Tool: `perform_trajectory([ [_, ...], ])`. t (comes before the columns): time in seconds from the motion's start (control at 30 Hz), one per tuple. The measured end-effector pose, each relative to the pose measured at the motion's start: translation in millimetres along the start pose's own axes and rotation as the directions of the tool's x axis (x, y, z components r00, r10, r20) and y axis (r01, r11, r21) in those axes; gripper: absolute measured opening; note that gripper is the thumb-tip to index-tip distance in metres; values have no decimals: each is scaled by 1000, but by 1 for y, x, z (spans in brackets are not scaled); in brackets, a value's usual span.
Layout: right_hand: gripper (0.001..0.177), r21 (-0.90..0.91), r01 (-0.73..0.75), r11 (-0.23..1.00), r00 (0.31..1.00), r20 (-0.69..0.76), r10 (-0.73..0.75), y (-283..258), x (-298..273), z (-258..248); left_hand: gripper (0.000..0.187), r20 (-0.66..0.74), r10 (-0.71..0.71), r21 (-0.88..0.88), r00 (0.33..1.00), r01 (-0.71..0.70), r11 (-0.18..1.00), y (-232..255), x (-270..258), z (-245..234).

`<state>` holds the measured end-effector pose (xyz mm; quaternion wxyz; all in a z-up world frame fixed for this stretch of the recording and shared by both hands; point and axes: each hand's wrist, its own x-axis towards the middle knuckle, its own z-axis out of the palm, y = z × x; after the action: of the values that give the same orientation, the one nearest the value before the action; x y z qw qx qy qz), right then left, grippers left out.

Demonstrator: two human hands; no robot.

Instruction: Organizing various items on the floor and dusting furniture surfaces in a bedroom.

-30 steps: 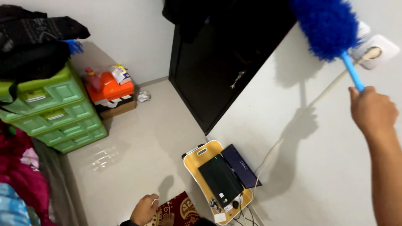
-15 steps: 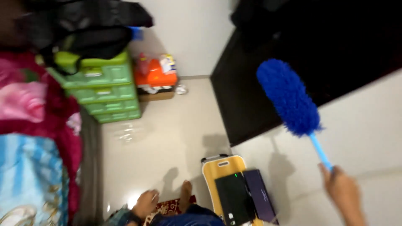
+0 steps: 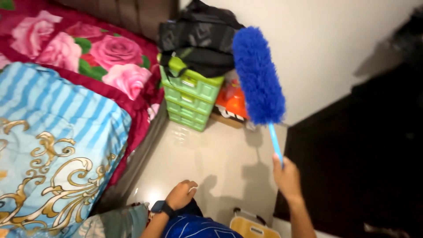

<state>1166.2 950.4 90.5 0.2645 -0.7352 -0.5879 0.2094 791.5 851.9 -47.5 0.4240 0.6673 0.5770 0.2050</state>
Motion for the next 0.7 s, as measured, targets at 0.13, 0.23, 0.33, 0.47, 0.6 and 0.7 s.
perform_trajectory([
  [0.13, 50, -99, 109, 989, 993, -41, -113, -44, 107, 30, 21, -237, 30, -90, 971, -53, 994, -49, 24, -34],
  [0.23, 50, -402, 188, 896, 973, -46, -225, -38, 173, 103, 29, -262, -108, -74, 959, 91, 993, -74, 64, -73],
  [0.33, 43, -397, 384, 834, 919, 254, -302, -124, 154, 110, 21, -389, -103, -58, 915, 87, 994, -101, 122, -126],
  [0.47, 44, -498, 252, 830, 947, 304, -105, -130, 200, 122, 22, -499, -87, -76, 862, 56, 996, -109, 188, -184],
  [0.6, 47, -362, 128, 923, 987, 135, -84, -82, 274, 138, 20, -532, -18, -44, 846, -7, 999, -111, 226, -214],
  [0.7, 46, -422, 326, 846, 943, 205, -261, -144, 273, 113, 20, -523, -80, -132, 848, 12, 991, -107, 239, -226],
])
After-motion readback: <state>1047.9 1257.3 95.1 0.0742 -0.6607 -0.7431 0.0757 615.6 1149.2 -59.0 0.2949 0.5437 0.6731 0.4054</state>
